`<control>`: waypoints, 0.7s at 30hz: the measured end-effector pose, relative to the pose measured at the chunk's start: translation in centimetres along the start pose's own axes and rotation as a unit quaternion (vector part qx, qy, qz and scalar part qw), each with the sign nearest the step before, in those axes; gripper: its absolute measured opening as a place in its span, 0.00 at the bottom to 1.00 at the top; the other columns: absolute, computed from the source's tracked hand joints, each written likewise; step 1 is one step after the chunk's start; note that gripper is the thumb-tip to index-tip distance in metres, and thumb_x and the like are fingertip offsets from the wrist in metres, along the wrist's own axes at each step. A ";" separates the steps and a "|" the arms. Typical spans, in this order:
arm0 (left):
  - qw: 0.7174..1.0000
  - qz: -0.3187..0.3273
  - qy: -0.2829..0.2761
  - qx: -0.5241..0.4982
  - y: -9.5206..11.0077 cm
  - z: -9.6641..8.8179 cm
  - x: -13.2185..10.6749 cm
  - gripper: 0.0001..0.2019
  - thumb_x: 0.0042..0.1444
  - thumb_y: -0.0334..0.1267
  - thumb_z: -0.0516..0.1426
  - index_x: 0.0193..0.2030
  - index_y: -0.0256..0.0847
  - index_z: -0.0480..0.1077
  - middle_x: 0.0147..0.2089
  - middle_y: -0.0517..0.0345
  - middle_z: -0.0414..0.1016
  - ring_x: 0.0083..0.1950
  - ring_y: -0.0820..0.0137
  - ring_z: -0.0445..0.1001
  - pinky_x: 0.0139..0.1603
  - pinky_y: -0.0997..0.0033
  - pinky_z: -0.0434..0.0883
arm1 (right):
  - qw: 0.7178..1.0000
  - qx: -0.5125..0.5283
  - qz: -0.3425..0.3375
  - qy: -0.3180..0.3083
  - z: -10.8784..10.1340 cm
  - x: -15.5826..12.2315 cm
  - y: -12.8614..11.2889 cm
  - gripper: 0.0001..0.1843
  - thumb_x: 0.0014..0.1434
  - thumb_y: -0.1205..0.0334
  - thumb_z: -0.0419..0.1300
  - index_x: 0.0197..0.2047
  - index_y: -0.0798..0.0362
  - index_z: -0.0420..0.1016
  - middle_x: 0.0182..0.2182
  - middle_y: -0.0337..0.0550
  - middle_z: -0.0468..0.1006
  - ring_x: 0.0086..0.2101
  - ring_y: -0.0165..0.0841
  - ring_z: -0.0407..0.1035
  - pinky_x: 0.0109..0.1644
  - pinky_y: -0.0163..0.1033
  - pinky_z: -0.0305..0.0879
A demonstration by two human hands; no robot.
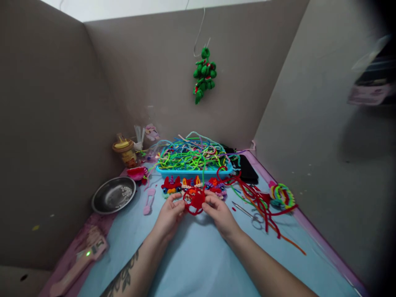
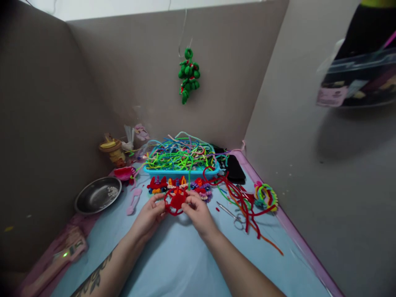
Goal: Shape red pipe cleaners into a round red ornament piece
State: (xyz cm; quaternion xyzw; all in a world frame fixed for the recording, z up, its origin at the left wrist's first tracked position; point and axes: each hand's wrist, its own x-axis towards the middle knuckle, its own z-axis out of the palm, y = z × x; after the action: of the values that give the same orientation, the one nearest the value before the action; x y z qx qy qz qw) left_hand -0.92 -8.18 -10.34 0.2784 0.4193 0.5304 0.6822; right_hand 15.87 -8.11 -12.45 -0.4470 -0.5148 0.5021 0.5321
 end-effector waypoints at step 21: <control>0.976 0.106 -0.015 0.190 -0.5 0.7 -0.9 0.34 0.44 0.43 0.64 0.58 0.36 0.62 0.34 0.52 0.78 0.33 0.70 0.74 0.37 0.72 0.68 | 0.992 -0.079 -0.050 0.081 0.3 -0.3 0.0 0.10 0.51 0.55 0.60 0.26 0.52 0.69 0.51 0.50 0.64 0.53 0.43 0.58 0.52 0.44 0.57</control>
State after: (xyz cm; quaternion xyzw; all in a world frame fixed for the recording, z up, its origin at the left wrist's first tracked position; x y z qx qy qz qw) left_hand -0.16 -9.13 -10.14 0.4536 0.4704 0.5066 0.5625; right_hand 15.55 -8.45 -12.50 -0.5007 -0.5295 0.3945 0.5597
